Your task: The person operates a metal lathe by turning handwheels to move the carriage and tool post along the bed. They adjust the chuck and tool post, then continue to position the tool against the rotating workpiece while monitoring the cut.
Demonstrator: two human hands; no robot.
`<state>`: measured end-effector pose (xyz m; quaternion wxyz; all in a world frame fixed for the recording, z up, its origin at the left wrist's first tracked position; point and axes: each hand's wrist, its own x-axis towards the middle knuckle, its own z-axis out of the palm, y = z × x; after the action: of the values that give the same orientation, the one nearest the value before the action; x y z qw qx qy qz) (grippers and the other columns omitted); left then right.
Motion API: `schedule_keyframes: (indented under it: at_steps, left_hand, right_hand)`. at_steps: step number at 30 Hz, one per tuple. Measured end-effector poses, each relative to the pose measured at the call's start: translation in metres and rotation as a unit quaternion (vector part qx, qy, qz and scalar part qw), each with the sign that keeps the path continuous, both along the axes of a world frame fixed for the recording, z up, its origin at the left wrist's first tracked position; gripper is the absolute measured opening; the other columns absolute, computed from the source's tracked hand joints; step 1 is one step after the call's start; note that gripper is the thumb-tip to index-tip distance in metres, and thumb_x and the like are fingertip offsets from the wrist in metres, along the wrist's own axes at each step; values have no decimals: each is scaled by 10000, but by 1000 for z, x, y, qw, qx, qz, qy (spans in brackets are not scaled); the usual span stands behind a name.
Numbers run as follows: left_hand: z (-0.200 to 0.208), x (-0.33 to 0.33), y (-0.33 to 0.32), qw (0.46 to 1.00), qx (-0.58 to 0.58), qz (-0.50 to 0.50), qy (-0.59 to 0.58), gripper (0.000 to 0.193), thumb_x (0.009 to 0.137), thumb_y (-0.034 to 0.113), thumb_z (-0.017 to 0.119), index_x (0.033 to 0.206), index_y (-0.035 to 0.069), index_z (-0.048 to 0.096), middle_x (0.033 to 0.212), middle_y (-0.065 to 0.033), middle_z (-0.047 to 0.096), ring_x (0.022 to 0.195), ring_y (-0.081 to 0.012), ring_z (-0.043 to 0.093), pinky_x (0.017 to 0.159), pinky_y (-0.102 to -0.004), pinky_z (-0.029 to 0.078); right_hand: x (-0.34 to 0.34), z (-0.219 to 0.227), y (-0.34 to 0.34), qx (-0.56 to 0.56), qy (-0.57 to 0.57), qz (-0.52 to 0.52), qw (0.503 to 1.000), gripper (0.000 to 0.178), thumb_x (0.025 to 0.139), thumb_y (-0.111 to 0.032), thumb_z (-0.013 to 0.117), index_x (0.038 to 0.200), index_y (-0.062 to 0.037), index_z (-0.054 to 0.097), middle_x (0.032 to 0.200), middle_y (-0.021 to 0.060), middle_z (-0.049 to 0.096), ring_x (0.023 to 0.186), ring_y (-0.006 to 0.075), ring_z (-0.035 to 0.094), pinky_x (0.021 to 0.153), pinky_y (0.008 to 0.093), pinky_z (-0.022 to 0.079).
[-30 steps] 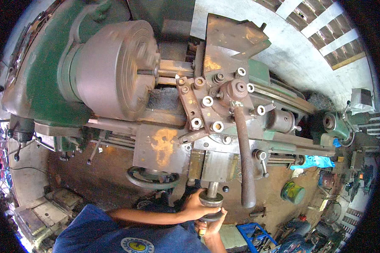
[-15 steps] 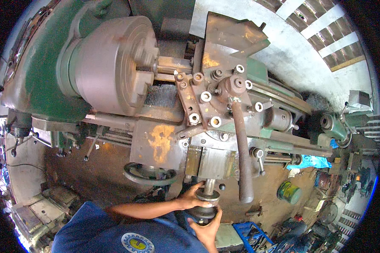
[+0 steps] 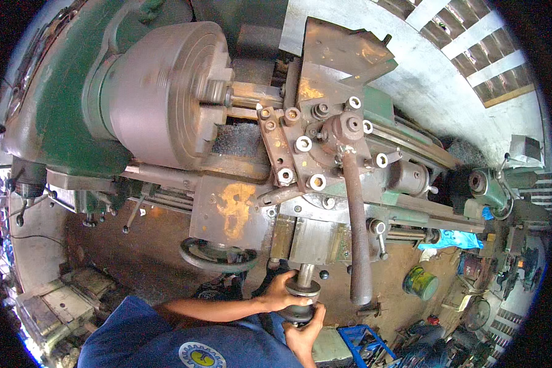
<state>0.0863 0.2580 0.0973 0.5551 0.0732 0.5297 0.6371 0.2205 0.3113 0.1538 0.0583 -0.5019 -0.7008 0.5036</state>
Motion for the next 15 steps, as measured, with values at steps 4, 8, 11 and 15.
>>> schedule_keyframes:
  at_steps: [4, 8, 11, 15]
  left_hand:
    - [2, -2, 0, 1000, -3, -3, -3, 599, 637, 299, 863, 1086, 3, 600, 1014, -113, 682, 943, -193, 642, 887, -318, 478]
    - [3, -2, 0, 1000, -9, 1, -14, 619, 620, 311, 870, 1079, -7, 604, 1002, -115, 682, 926, -194, 647, 874, -318, 486]
    - [4, 0, 2, 999, -48, -8, 24, 627, 612, 317, 874, 1076, -11, 608, 991, -114, 685, 914, -198, 651, 869, -323, 490]
    - [4, 2, 3, 998, -56, 0, 31, 617, 612, 329, 873, 1061, -10, 618, 982, -119, 690, 911, -200, 657, 863, -322, 495]
  right_hand:
    - [1, 1, 0, -20, -5, -10, 1000, 533, 507, -8, 701, 975, -19, 445, 854, 88, 499, 776, 191, 521, 727, 320, 460]
    - [-3, 7, 2, -20, 5, 0, 1000, 540, 510, 15, 695, 984, -28, 441, 848, 70, 496, 782, 172, 516, 722, 310, 456]
    - [-10, 14, 4, -63, 15, -5, 998, 547, 508, 40, 690, 986, -37, 436, 845, 56, 499, 775, 155, 516, 700, 299, 457]
    - [-18, 25, 7, -89, 9, -4, 996, 551, 508, 65, 681, 983, -46, 424, 833, 44, 503, 742, 131, 516, 650, 277, 456]
